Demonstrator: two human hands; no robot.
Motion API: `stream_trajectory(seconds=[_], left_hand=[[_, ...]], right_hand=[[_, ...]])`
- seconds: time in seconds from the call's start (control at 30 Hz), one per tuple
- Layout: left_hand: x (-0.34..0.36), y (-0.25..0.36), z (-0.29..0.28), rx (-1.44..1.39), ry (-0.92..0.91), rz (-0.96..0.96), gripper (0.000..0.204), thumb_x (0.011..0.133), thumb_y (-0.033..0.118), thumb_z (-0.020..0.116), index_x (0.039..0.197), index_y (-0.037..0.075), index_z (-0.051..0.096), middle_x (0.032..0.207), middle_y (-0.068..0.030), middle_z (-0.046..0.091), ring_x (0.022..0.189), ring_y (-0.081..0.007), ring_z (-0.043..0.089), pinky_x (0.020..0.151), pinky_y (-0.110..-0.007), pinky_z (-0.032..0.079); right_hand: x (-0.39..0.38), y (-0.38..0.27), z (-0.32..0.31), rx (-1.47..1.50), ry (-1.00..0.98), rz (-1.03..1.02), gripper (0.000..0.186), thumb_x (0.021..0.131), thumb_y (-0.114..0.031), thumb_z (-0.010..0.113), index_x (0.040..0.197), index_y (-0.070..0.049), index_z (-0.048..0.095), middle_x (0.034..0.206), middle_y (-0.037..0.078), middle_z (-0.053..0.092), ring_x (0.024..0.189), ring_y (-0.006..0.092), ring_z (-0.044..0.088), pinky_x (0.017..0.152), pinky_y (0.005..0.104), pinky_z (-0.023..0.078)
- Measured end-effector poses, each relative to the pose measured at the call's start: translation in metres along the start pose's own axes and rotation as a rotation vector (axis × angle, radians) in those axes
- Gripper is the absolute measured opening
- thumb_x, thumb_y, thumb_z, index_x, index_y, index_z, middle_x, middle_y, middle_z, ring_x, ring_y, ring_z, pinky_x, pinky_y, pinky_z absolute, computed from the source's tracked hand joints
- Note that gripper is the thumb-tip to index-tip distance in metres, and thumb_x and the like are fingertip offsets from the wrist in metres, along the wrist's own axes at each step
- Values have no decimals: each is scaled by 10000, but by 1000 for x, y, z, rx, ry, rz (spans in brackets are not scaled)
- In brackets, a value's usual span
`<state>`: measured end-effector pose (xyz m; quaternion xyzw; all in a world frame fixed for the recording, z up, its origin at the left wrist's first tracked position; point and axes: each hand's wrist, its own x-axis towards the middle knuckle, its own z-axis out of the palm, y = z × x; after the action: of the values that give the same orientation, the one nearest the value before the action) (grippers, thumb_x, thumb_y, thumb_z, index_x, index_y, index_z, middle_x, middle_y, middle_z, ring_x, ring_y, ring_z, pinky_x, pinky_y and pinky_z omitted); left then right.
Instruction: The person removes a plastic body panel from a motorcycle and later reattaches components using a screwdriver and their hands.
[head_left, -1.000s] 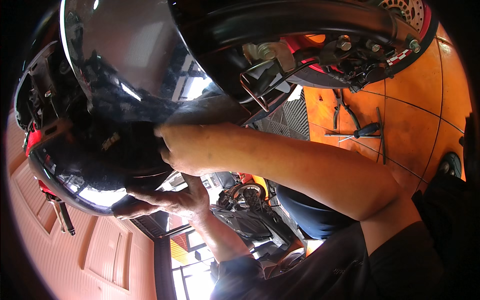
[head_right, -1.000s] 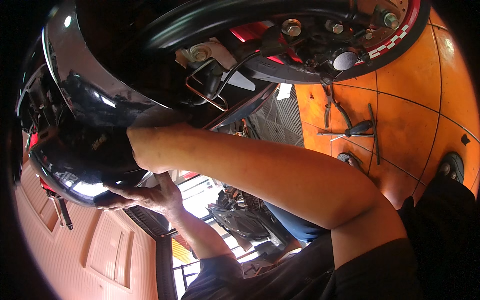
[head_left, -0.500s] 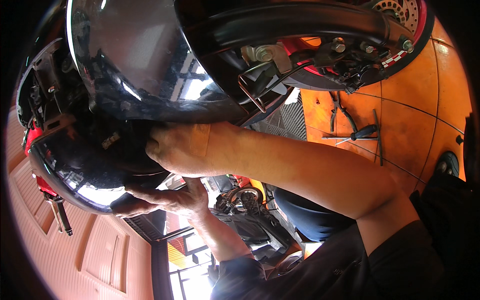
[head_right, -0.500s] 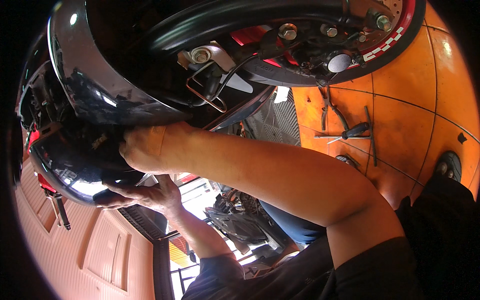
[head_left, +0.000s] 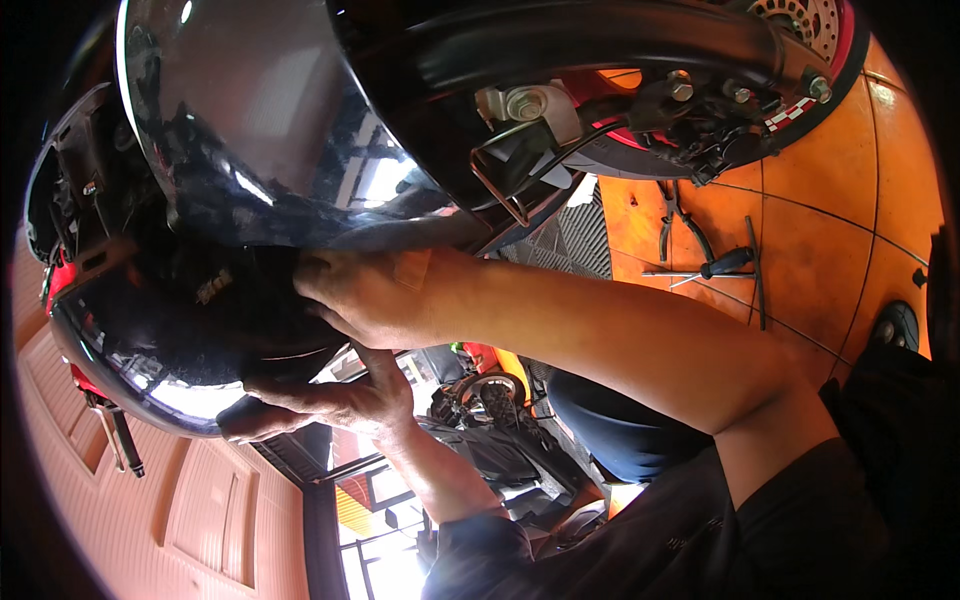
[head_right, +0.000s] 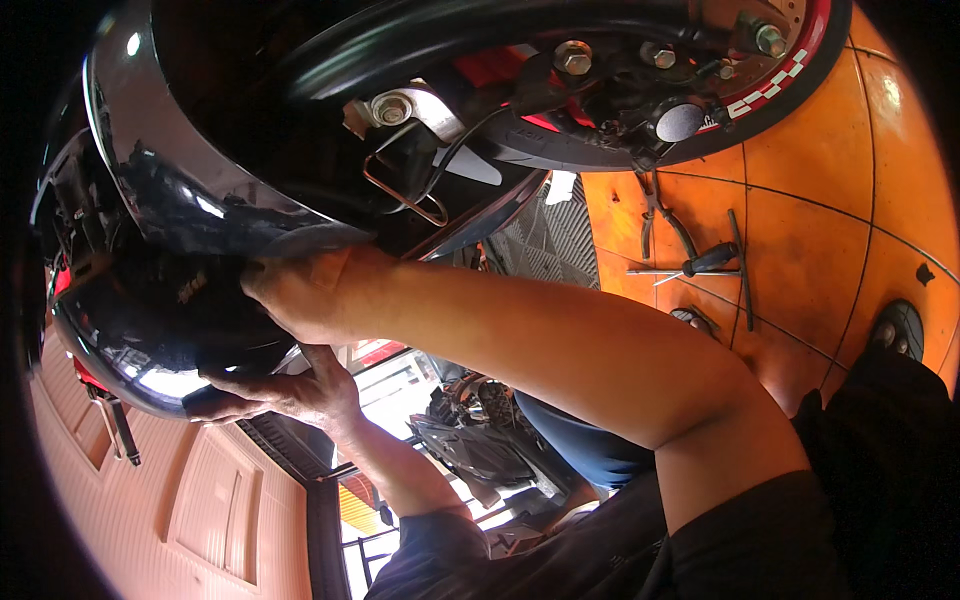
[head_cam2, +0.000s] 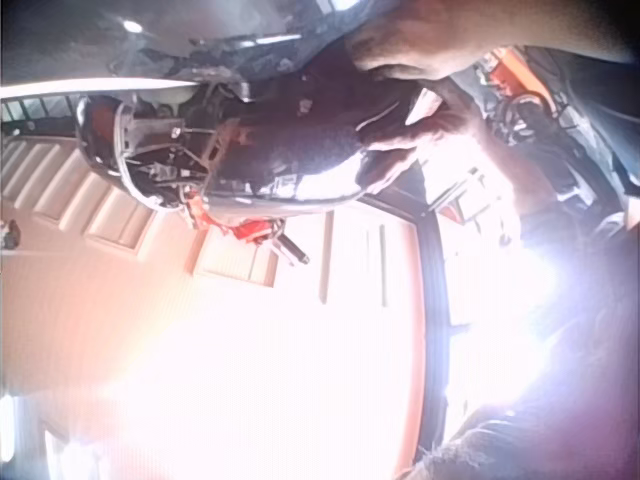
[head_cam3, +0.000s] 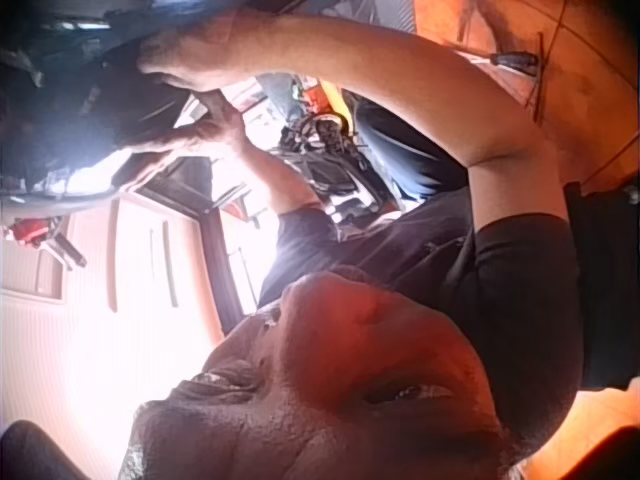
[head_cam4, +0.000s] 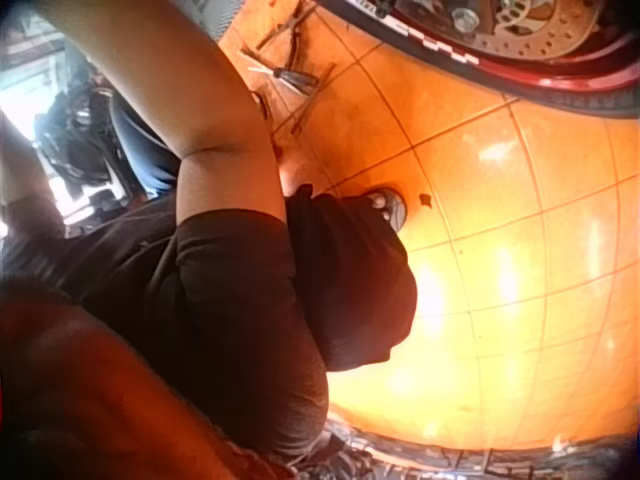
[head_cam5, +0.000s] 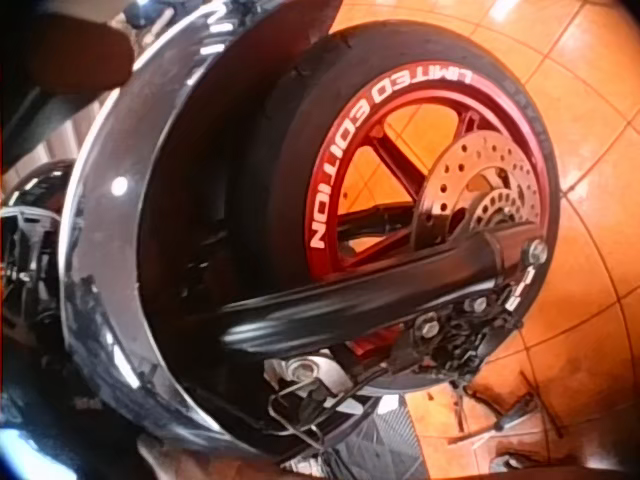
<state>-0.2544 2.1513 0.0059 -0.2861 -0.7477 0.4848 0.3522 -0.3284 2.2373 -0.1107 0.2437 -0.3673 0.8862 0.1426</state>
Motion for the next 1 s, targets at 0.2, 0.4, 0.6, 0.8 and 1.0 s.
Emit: stream_trajectory(seconds=[0.2,0.4,0.6,0.8,1.0], left_hand=[[1,-8,-3,32,7,114,988,776,504,696,1516,314,70,1579,-76,124,1428,-377,-177,1049,-714,-96],[-1,-5,1,-19,-3,5,1041,729,577,706,1522,198,147,1564,-185,-99,1405,-420,-214,1020,-744,-53],[-1,-4,0,-40,7,0,1098,703,683,654,1523,174,132,1543,-229,-153,1390,-435,-242,1011,-749,-55],[-1,-9,-1,-16,-5,77,1098,723,698,621,1526,194,67,1565,-190,-71,1397,-410,-243,1039,-721,-76],[-1,-5,-2,-26,7,80,1074,729,679,632,1523,254,46,1579,-120,74,1412,-392,-213,1057,-705,-95]], right_hand=[[6,-15,-14,55,-288,380,299,906,-281,525,1051,-45,639,936,177,662,883,330,656,786,419,524],[2,-4,-20,81,-250,292,307,910,-266,516,1077,-41,640,936,174,673,878,345,660,793,407,535],[5,-2,5,-213,-1,-49,193,855,-181,539,931,-34,639,922,87,615,876,238,633,775,323,534],[5,2,4,-252,14,-316,156,846,-126,512,895,-45,636,996,88,598,971,201,605,853,291,503],[6,0,6,24,-177,-45,267,902,-163,448,1055,-32,624,1099,127,638,1044,252,601,971,327,463]])
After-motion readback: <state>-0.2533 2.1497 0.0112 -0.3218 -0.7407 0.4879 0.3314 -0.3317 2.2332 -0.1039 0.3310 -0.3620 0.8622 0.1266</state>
